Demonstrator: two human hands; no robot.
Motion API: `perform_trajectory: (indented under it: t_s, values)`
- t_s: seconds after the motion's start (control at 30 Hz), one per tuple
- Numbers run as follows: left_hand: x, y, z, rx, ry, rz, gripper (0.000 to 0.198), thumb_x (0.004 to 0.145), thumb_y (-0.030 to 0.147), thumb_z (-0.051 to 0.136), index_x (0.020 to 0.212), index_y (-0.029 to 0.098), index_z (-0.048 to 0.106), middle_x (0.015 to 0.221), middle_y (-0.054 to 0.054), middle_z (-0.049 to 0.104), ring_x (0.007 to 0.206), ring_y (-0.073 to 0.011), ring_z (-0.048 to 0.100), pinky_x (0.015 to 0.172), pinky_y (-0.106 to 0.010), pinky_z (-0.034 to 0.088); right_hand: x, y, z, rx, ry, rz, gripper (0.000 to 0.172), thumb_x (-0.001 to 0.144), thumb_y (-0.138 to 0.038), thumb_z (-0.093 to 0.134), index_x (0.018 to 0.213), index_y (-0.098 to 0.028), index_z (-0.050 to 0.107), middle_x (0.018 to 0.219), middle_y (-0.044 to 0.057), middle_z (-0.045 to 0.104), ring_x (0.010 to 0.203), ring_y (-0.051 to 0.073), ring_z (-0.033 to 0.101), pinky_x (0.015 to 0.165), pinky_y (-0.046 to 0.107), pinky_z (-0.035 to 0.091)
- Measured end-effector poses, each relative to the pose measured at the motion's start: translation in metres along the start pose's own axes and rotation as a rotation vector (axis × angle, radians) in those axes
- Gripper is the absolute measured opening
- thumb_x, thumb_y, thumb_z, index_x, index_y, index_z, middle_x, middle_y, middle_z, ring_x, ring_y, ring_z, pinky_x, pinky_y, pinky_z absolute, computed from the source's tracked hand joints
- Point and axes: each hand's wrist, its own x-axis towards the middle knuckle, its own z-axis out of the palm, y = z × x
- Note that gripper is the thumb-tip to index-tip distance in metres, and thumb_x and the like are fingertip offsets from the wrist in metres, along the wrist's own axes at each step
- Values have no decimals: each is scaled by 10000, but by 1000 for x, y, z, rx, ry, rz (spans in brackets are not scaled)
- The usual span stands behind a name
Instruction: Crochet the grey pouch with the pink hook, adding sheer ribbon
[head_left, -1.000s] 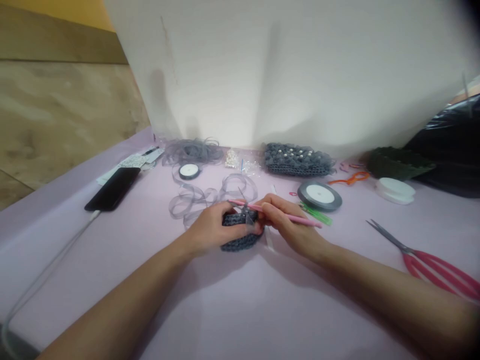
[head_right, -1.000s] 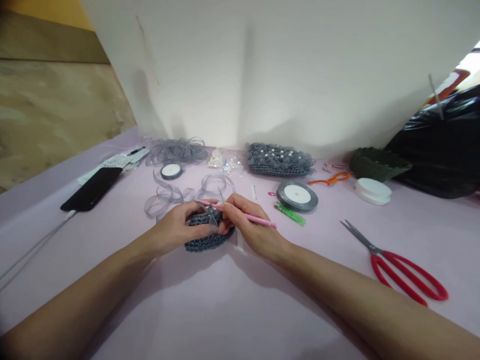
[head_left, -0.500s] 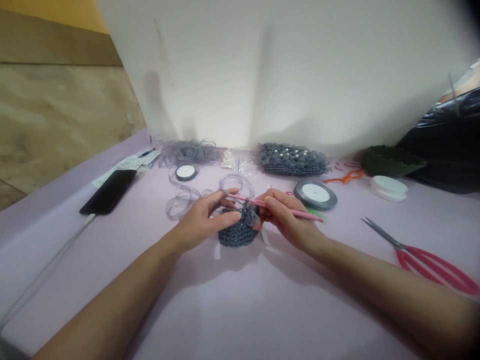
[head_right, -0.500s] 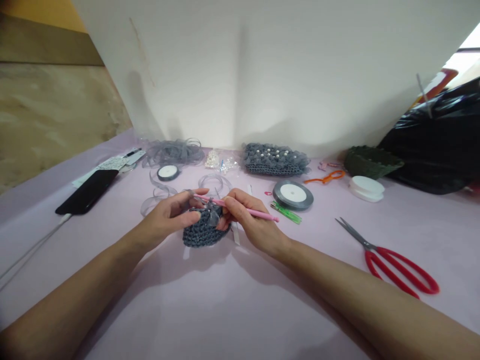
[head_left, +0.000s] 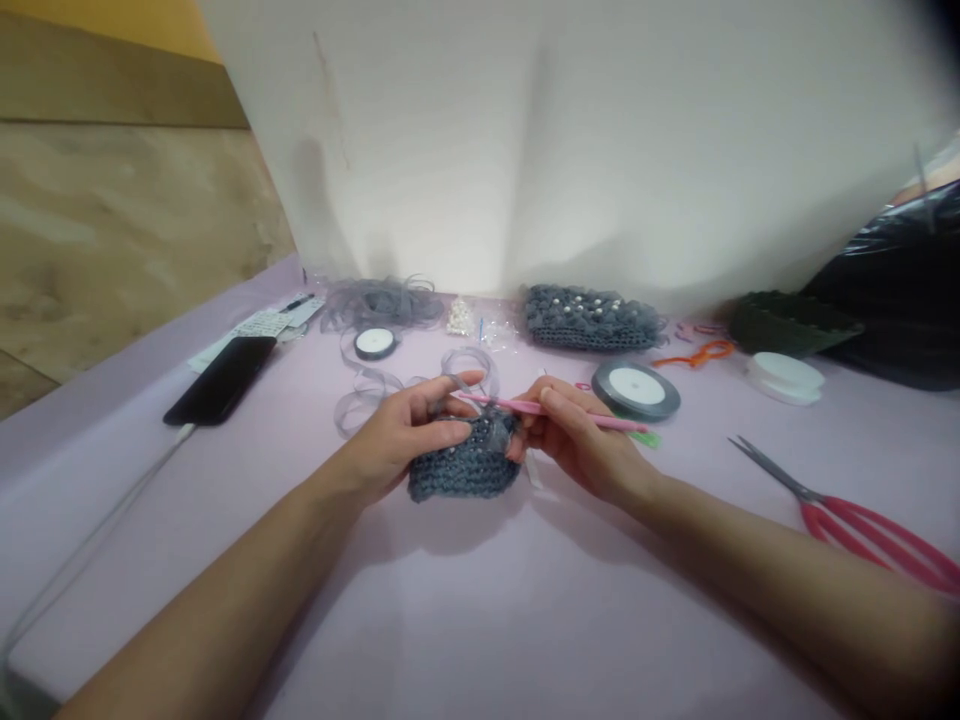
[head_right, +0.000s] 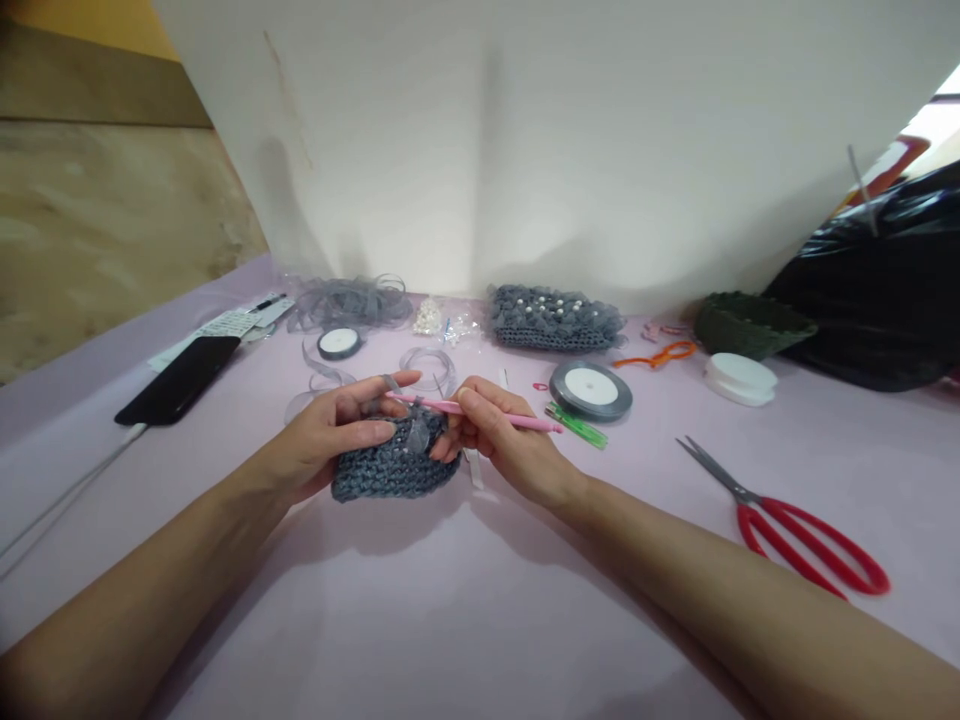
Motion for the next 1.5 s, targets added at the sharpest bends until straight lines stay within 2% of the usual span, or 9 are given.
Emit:
perform_trajectory:
  t_s: [0.3, 0.43, 0.57, 0.83, 1.0, 1.13, 1.27, 1.43, 1.5]
  values:
    - [3, 1, -2, -22, 38, -22, 525, 730, 168, 764, 1237, 230, 641, 948, -12, 634, 818, -130, 624, 750, -254, 464, 0, -4, -4, 1, -59, 21, 270, 986, -360, 499, 844, -166, 621, 756, 40, 709, 764, 157, 717, 714, 270, 565]
    - [3, 1, -3, 17, 82, -18, 493, 724, 176, 763, 1205, 220, 663, 884, 2, 619, 760, -107, 602, 699, -228, 452, 1, -8, -8, 3, -123, 55, 258, 984, -330, 490, 910, -152, 661, 890, 87, 743, 857, 199, 734, 793, 330, 582]
    - [3, 2, -3, 44, 102, -21, 491, 725, 173, 752, 1207, 206, 662, 875, 0, 606, 742, -105, 583, 663, -218, 439, 0, -12, -12, -102, -155, 84, 267, 977, -341, 494, 1011, -152, 679, 951, 106, 754, 900, 200, 725, 831, 339, 578]
    - [3, 2, -3, 91, 116, 10, 491, 743, 186, 743, 1223, 213, 646, 878, 5, 585, 739, -101, 578, 656, -212, 435, -3, -19, -13, -324, -97, 125, 263, 979, -344, 480, 1030, -187, 685, 1068, 95, 736, 983, 221, 710, 875, 374, 569]
    - [2, 3, -1, 86, 113, 16, 487, 749, 187, 735, 1226, 226, 645, 894, 7, 585, 730, -93, 570, 642, -207, 425, -1, -16, -10, -145, -64, 122, 301, 995, -379, 460, 965, -154, 657, 894, 87, 751, 911, 220, 737, 859, 377, 583]
    - [1, 3, -1, 110, 94, 18, 512, 754, 182, 727, 1252, 262, 638, 941, 0, 595, 747, -100, 558, 668, -225, 419, -1, -11, -6, -160, 11, 87, 301, 978, -413, 502, 938, -154, 651, 800, 47, 711, 835, 199, 746, 817, 340, 595]
    - [1, 2, -3, 204, 79, 62, 499, 810, 263, 687, 1302, 285, 608, 977, -23, 624, 814, -142, 552, 724, -262, 420, 1, -5, -7, -130, 46, 68, 305, 961, -424, 529, 903, -151, 652, 787, 34, 676, 788, 195, 745, 786, 336, 598]
    - [1, 3, -4, 612, 223, 138, 512, 857, 447, 629, 1344, 302, 575, 886, -11, 600, 838, -171, 523, 750, -285, 403, 5, -3, -9, -10, 47, 71, 303, 956, -410, 542, 812, -155, 618, 777, 20, 668, 745, 193, 750, 748, 321, 597]
    - [1, 3, -2, 635, 208, 131, 556, 850, 471, 634, 1374, 315, 536, 898, -5, 579, 835, -165, 512, 735, -277, 395, 5, -3, -9, 10, 44, 65, 302, 952, -408, 550, 795, -156, 607, 780, 14, 662, 737, 189, 750, 739, 313, 595]
